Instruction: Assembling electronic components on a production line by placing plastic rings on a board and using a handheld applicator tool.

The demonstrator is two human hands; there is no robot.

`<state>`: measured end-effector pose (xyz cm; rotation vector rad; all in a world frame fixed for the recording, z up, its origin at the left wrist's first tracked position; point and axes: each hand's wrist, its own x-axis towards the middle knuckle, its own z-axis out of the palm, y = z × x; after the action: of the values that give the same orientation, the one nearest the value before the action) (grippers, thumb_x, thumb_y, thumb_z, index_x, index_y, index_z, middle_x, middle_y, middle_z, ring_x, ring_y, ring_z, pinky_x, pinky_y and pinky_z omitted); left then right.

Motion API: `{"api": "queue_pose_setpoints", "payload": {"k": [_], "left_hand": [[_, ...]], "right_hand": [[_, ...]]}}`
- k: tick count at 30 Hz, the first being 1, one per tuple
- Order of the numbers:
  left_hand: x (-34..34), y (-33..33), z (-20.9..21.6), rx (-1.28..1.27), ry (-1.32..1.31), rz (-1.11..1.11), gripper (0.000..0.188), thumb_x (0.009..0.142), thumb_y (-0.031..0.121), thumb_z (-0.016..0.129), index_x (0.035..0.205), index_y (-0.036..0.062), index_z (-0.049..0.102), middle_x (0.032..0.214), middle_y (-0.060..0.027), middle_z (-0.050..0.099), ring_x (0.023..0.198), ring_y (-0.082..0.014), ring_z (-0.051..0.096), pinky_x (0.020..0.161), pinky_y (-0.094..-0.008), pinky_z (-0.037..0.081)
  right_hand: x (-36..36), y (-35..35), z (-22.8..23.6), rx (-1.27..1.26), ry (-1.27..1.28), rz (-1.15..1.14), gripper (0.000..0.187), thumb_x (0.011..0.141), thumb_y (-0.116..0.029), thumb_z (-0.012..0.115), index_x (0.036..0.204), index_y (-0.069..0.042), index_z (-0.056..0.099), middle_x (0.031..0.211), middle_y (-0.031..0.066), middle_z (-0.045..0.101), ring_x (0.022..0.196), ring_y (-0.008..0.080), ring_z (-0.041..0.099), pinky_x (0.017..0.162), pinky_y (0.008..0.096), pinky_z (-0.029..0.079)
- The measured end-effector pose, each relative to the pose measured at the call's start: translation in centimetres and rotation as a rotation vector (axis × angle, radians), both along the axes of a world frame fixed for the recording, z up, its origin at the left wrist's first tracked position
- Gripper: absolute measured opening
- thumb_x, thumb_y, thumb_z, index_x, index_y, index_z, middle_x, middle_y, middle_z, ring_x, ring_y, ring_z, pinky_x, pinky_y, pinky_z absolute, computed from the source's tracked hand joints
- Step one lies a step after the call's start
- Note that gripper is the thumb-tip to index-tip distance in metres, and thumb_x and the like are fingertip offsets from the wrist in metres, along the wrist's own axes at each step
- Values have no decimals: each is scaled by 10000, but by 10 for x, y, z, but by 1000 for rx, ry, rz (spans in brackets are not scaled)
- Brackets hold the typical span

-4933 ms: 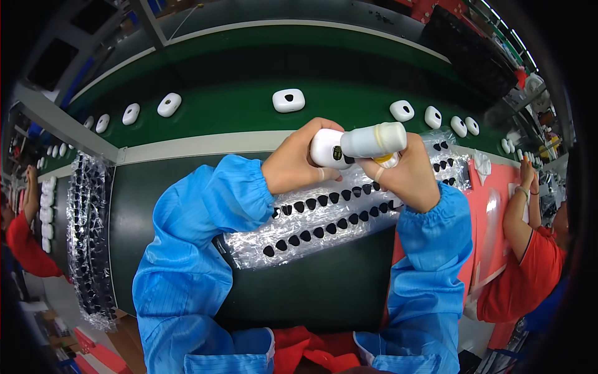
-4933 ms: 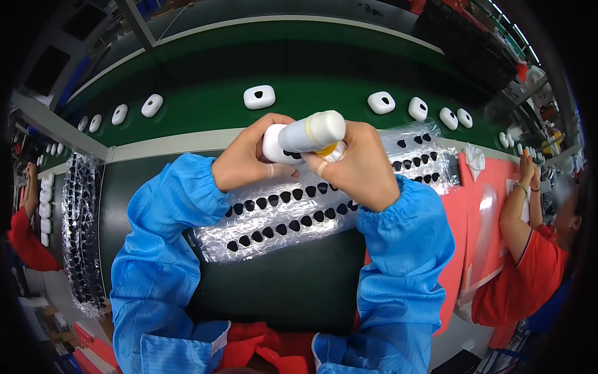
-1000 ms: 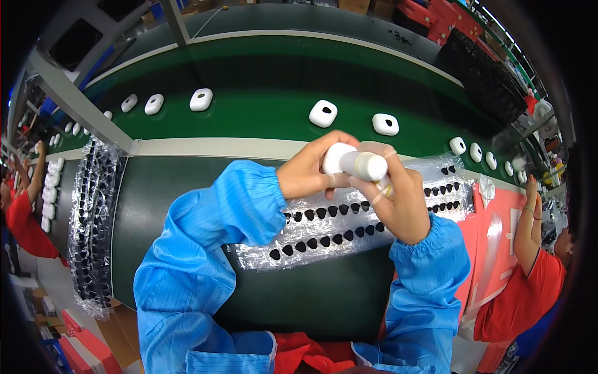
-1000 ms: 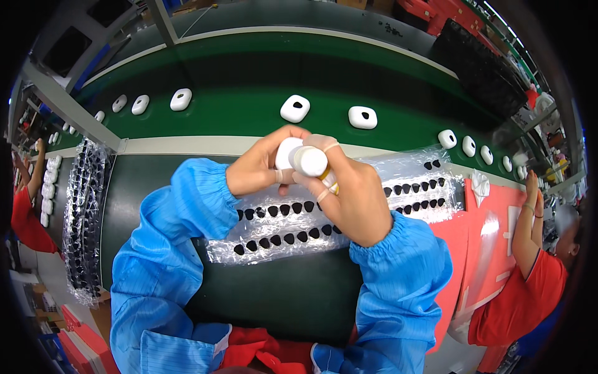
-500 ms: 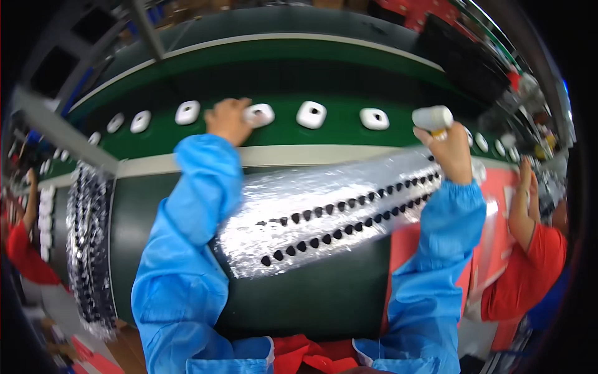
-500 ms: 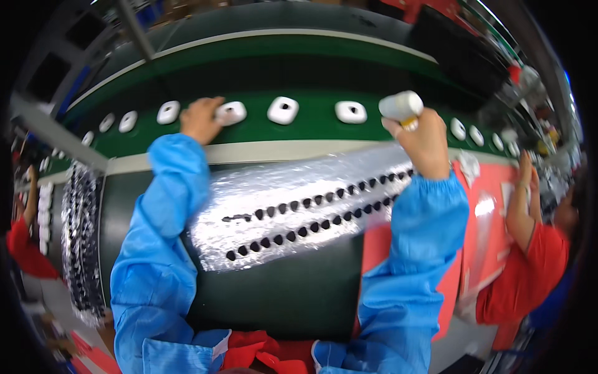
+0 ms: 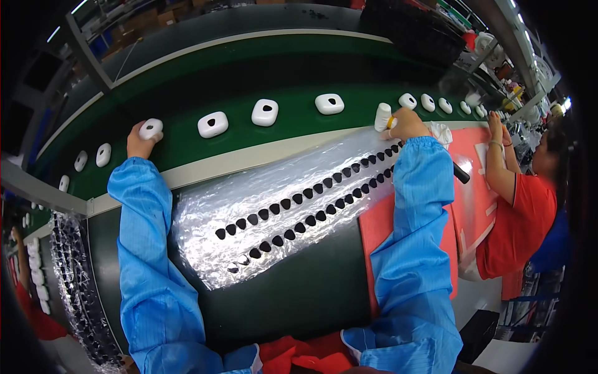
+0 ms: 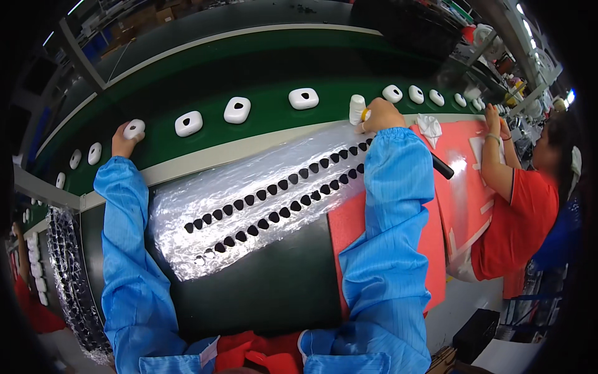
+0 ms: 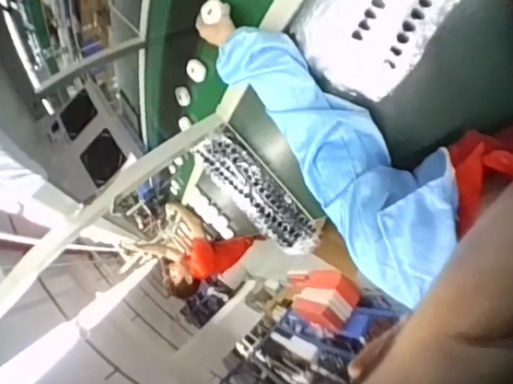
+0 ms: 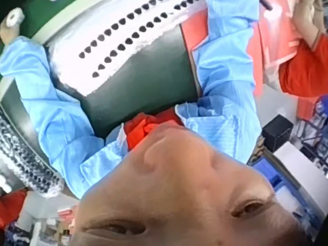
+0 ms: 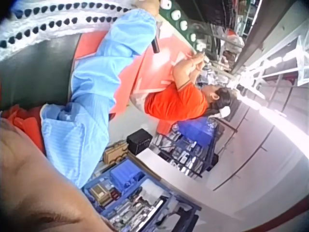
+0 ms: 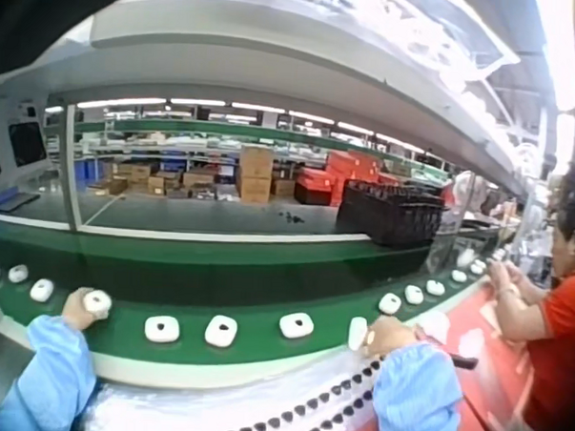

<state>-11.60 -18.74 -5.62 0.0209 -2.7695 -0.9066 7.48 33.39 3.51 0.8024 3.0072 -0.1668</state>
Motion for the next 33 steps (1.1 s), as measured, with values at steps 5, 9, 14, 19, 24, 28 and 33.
{"api": "queue_pose_setpoints", "payload": {"k": [5,9,14,19,24,28,33], "left_hand": [[53,66,57,895,-239,-341,584,654,121,710,1172,56,449,1069,-102,529,954,-238,546,841,-320,421],[94,109,72,988,-244,-549,562,676,89,711,1163,43,435,1050,-97,531,924,-192,551,824,-301,443],[156,159,67,863,-250,-843,564,666,-25,682,1153,43,405,1036,-75,503,940,-196,549,828,-332,466],[181,170,62,790,-243,-924,566,645,6,692,1122,74,394,987,-88,529,943,-186,547,799,-325,471],[187,171,75,874,-414,-956,546,676,-33,662,1129,68,375,955,-114,532,772,-180,594,680,-296,513],[186,171,75,940,-520,-1006,516,711,-39,628,1136,67,357,908,-113,523,647,-143,586,571,-264,512],[184,164,76,971,-565,-940,468,736,0,621,1124,68,369,882,-95,517,592,-124,552,496,-244,488]], "right_hand": [[12,3,21,-210,127,-30,362,643,-134,697,957,12,593,746,130,615,516,193,579,473,278,470],[14,-51,41,-390,395,141,311,686,-97,659,947,49,570,644,81,584,381,92,459,342,208,347],[34,-149,46,-913,454,415,277,706,-96,652,943,27,577,678,54,574,405,60,451,341,197,343],[35,-180,19,-860,501,676,280,678,-57,665,929,0,556,770,62,579,631,111,554,531,239,454],[39,-182,22,-857,440,727,287,652,-19,651,919,48,566,928,168,559,849,292,588,736,342,471],[41,-184,19,-836,452,719,287,647,-16,653,912,45,564,927,167,558,847,298,586,730,345,472],[41,-189,18,-809,554,769,412,663,-53,683,1023,15,492,915,157,566,849,294,587,718,342,477]]}}
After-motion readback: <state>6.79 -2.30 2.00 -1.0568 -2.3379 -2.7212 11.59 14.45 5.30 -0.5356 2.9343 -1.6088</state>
